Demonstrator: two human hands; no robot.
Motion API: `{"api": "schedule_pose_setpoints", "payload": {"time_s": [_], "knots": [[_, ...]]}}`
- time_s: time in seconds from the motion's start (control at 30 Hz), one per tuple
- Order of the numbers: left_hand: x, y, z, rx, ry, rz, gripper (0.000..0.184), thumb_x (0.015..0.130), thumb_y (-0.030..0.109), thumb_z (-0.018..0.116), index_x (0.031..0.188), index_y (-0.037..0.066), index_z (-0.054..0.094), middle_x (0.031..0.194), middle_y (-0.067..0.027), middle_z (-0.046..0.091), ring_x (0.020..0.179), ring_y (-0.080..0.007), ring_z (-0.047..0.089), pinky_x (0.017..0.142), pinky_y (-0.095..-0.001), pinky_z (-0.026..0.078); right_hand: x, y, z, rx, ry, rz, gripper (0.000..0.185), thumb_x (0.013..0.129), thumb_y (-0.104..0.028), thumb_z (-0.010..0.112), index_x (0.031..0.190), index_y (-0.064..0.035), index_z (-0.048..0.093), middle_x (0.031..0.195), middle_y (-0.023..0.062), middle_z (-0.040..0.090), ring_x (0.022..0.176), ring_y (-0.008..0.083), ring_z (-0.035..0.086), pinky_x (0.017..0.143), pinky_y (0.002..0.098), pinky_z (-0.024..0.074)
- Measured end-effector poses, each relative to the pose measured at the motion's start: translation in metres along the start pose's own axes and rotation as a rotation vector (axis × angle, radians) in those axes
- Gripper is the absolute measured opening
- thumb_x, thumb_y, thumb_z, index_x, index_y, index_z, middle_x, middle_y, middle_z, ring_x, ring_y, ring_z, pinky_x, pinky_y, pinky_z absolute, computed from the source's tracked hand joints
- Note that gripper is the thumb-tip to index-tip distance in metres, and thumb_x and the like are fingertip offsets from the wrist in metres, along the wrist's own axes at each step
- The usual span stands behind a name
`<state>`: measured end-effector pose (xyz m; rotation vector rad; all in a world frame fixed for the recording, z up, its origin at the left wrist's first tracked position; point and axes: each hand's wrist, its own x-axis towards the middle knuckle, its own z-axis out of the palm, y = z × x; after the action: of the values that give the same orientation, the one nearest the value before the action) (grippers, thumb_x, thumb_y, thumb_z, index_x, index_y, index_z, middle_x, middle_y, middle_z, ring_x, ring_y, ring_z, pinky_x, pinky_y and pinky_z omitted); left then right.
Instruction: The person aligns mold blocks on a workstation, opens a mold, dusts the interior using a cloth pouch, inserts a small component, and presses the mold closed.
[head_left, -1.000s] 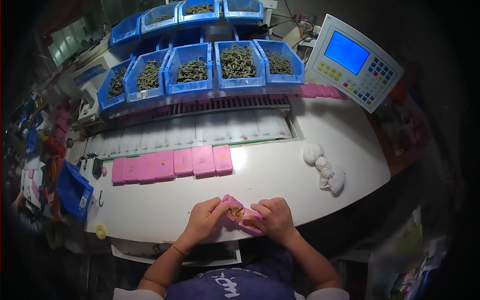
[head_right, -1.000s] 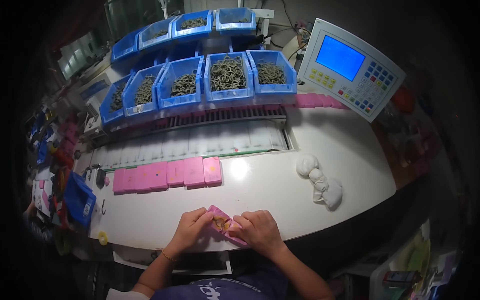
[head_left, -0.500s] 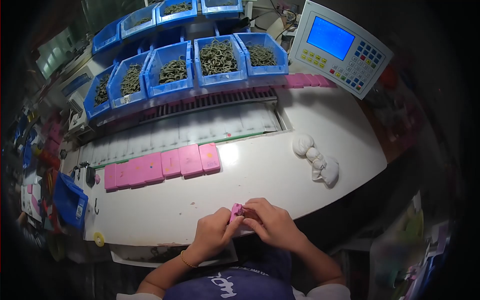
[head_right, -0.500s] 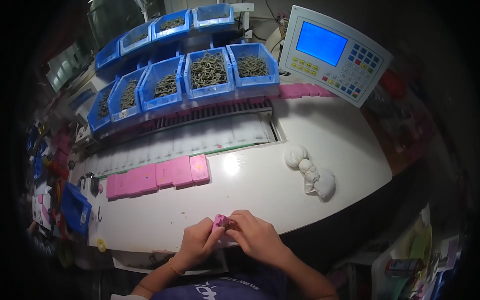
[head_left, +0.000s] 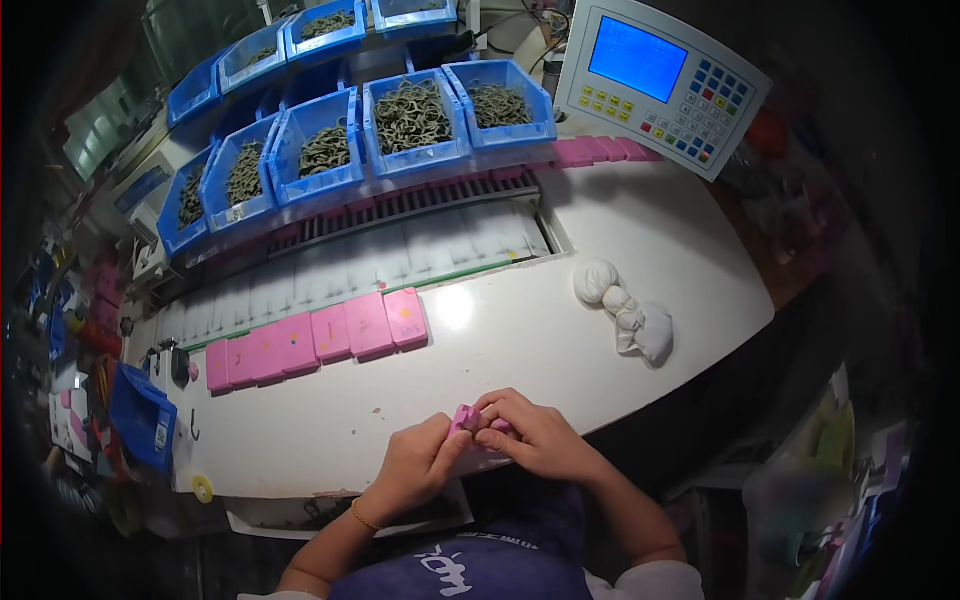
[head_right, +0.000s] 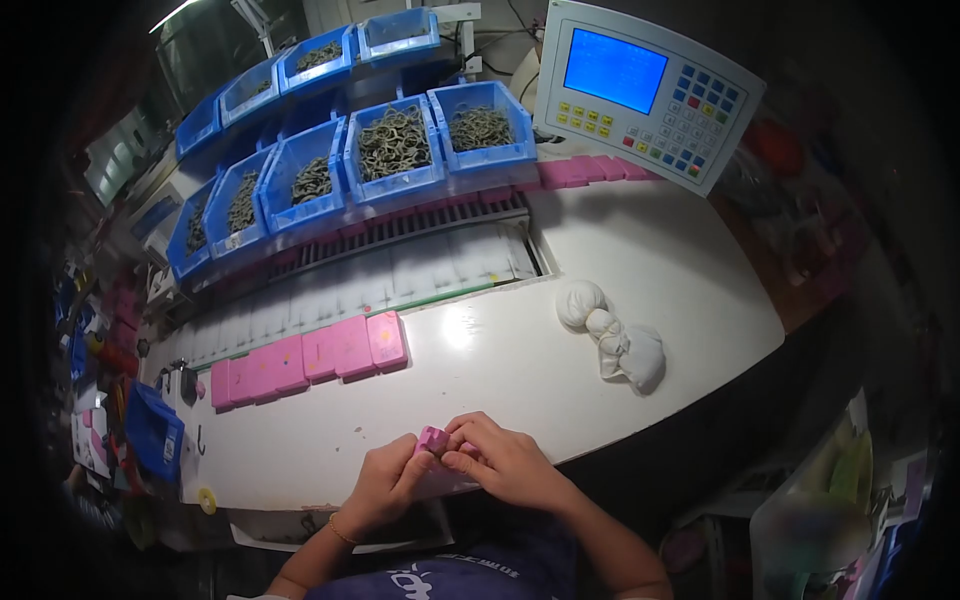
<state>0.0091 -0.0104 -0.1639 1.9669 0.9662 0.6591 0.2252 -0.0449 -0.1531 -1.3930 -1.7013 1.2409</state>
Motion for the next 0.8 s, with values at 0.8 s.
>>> {"api": "schedule_pose_setpoints", "payload": {"time_s": [0.8], "knots": [[0.005, 0.000, -0.034, 0.486, 0.325, 0.279, 0.025, 0.077, 0.009, 0.078, 0.100, 0.011, 0.070, 0.107, -0.0071, 0.066, 0.081, -0.0240, 0.058, 0.071, -0.0358, 0.047, 0.022, 0.000, 0.022, -0.359, 0.428, -0.519, 0.041, 0.089, -0.015, 0.071, 0.127, -0.0037, 0.060, 0.119, 0.0158, 0.063, 0.115, 0.0335, 0.059, 0.099, 0.0431, 0.0469]]}}
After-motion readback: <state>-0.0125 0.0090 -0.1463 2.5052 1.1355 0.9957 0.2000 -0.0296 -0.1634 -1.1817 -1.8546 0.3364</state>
